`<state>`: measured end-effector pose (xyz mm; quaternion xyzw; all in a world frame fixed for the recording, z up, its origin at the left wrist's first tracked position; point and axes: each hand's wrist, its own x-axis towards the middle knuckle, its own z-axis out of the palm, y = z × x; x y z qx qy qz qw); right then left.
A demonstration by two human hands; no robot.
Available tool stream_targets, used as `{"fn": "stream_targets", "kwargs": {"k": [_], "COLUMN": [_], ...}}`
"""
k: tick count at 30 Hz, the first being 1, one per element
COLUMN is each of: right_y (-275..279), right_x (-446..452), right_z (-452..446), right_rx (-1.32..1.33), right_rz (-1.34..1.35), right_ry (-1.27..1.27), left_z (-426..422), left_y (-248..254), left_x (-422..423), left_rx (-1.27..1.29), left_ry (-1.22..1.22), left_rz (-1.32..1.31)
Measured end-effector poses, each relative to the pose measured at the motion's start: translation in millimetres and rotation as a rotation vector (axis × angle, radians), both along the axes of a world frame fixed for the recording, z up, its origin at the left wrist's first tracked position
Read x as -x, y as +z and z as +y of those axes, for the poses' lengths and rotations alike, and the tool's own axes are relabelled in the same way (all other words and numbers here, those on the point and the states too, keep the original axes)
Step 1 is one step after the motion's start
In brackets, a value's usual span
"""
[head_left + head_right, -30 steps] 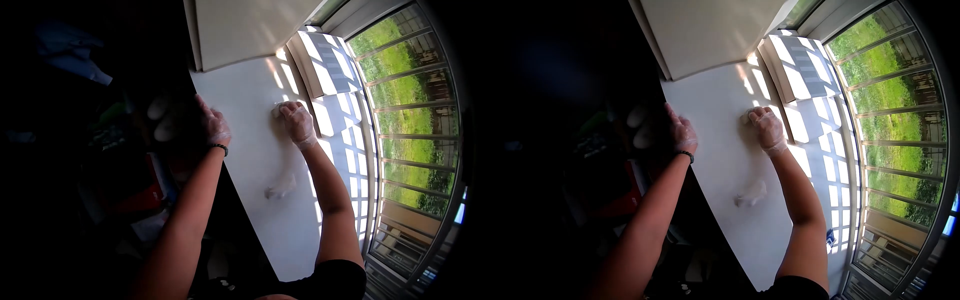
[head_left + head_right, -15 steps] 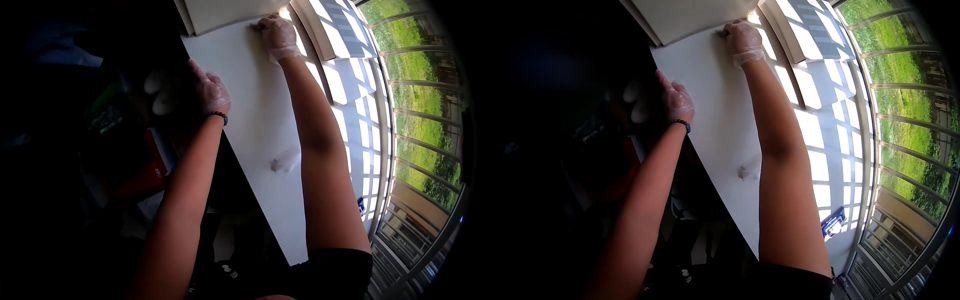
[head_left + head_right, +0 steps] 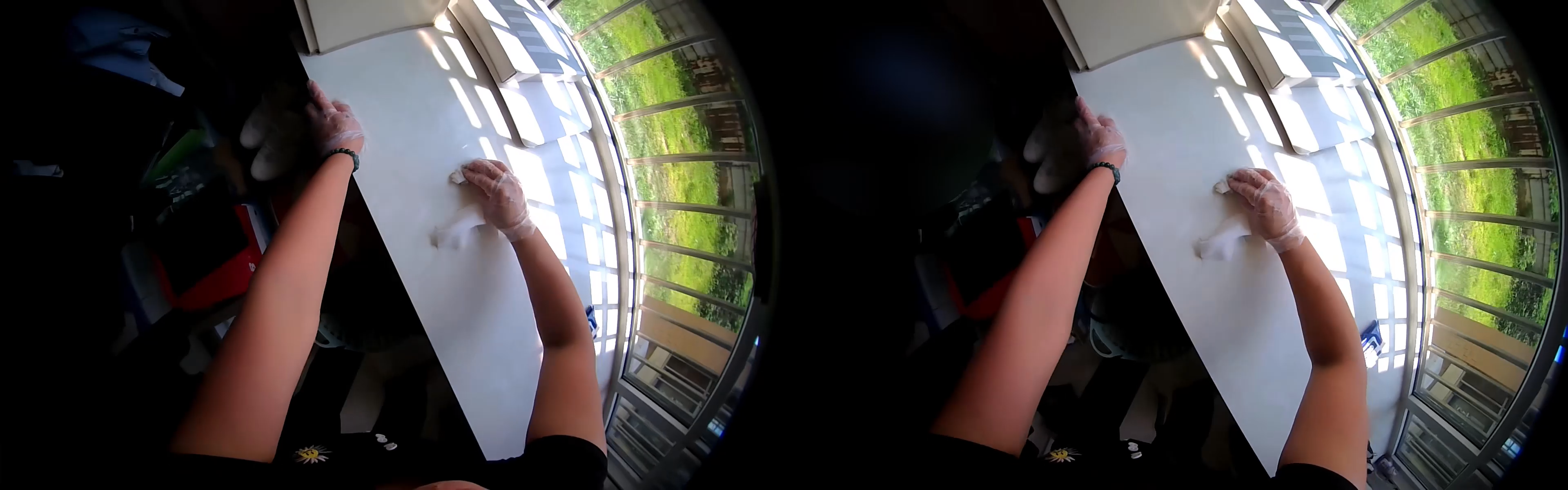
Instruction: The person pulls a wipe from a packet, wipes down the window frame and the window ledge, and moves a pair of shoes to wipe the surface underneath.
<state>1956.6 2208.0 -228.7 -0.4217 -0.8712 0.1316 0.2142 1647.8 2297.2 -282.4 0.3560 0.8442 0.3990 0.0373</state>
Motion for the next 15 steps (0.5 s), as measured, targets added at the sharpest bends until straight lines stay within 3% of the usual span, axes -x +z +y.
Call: {"fn": "stream_targets", "kwargs": {"k": [2, 4, 5, 8, 9, 12, 14, 15], "right_y": [4, 12, 17, 26, 39, 38, 26, 17], "right_x": [-30, -44, -46, -33, -16, 20, 53, 68], "right_z": [-48, -80, -87, -58, -43, 26, 69, 92], "right_rx": [-0.035, -0.023, -0.009, -0.121, -0.108, -0.074, -0.07, -0.074], "right_rz": [0.044, -0.014, -0.067, 0.02, 0.143, 0.357, 0.297, 0.277], "right_ry": [-0.081, -0.142, -0.199, -0.255, -0.393, -0.461, -0.467, -0.493], "left_z": [-33, -97, -129, -181, -183, -194, -226, -248], "left_y": [34, 62, 77, 67, 61, 57, 78, 84], "left_x": [-16, -52, -79, -140, -142, -135, -103, -81], "left_rx": [-0.344, -0.208, -0.11, 0.157, 0.151, 0.003, -0.068, -0.08], "left_ry": [-0.171, -0.578, -0.807, -1.052, -1.043, -1.061, -1.055, -1.052], "left_rz": [0.021, 0.14, 0.072, 0.198, 0.202, 0.178, -0.523, -0.604]}}
